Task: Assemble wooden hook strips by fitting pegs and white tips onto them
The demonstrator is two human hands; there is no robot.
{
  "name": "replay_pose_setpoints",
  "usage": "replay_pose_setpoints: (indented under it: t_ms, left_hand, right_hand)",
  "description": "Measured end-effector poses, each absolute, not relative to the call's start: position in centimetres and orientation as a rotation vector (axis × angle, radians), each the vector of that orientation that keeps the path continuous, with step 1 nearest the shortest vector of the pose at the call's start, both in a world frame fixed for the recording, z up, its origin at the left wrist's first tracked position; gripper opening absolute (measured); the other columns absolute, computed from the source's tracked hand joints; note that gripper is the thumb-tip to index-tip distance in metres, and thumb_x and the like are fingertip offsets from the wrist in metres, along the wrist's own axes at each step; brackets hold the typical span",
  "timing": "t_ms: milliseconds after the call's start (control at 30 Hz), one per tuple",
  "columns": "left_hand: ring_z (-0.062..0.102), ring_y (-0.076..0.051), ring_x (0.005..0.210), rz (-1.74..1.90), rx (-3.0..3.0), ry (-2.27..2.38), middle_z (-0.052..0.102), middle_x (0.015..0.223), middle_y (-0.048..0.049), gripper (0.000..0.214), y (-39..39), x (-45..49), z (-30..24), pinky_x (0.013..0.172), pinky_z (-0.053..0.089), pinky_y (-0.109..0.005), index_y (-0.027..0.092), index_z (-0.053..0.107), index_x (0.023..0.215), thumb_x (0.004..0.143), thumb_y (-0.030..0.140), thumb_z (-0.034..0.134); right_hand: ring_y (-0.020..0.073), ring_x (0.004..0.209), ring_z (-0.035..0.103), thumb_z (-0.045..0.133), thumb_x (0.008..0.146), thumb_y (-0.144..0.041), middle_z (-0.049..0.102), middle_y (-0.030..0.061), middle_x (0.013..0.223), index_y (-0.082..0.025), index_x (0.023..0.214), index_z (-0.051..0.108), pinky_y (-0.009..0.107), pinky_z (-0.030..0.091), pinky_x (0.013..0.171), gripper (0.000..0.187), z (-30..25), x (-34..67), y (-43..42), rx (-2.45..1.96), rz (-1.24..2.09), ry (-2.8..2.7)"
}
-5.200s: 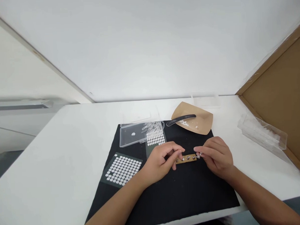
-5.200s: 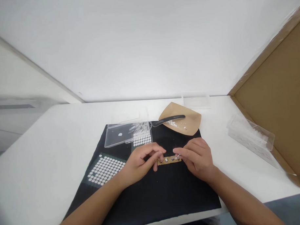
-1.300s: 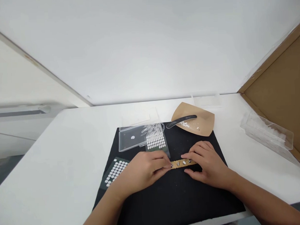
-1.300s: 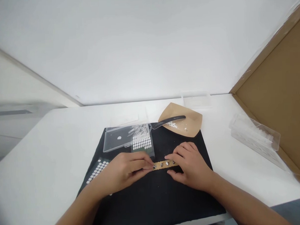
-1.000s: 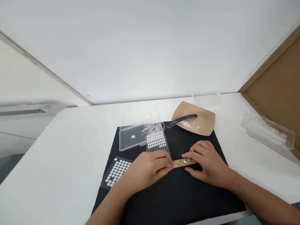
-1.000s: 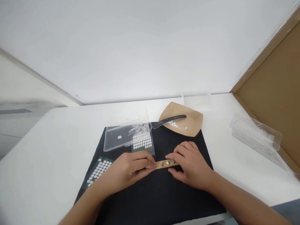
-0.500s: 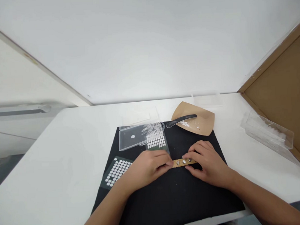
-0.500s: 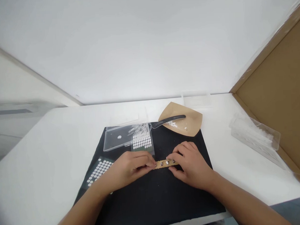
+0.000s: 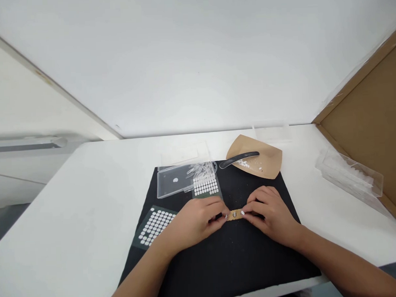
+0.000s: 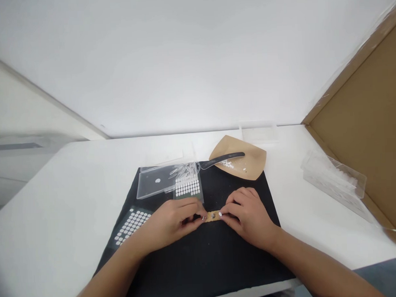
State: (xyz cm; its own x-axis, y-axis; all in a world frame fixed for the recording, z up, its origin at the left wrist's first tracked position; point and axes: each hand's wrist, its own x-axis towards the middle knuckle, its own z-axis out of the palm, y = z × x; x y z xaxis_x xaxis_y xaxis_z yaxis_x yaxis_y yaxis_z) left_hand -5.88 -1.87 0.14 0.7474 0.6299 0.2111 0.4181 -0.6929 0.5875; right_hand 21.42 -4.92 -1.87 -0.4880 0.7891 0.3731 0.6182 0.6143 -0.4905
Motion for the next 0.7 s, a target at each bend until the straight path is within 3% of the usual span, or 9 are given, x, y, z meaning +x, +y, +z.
replay_pose_setpoints:
  t_ms: [333, 533, 700]
  left_hand:
    - [0.066, -0.013, 0.076, 0.524, 2.418, 0.802, 0.07, 0.095, -0.0019, 0.009, -2.0, -5.8, 0.2, 0.064, 0.046, -0.022, 0.02, 0.069, 0.101, 0.102, 0.015, 0.061]
    - [0.06, -0.01, 0.065, 0.461, 2.335, 0.819, 0.069, 0.105, -0.0029, 0.014, -2.3, -5.3, 0.1, 0.059, 0.047, -0.022, 0.02, 0.067, 0.109, 0.097, 0.024, 0.073]
    - [0.062, -0.012, 0.069, 0.464, 2.427, 0.847, 0.068, 0.099, -0.0016, 0.003, -2.3, -4.9, -0.1, 0.061, 0.047, -0.023, 0.02, 0.066, 0.103, 0.1, 0.021, 0.066]
  right_hand:
    - [0.0215, 0.101, 0.067, 0.067, 0.102, -0.014, 0.076, 0.0031, 0.104, -0.022, 0.102, 0.067, 0.041, 0.04, 0.091, 0.008, -1.6, 21.3, -5.0, -1.041, 0.477, -2.234]
    - [0.0223, 0.099, 0.067, 0.064, 0.103, -0.014, 0.075, 0.004, 0.1, -0.022, 0.103, 0.068, 0.043, 0.04, 0.095, 0.008, -1.8, 21.2, -5.0, -1.077, 0.293, -2.339]
    - [0.0247, 0.111, 0.07, 0.062, 0.104, -0.012, 0.078, 0.0047, 0.108, -0.022, 0.106, 0.065, 0.046, 0.043, 0.1, 0.01, -1.2, 21.1, -5.1, -0.994, 0.262, -2.315]
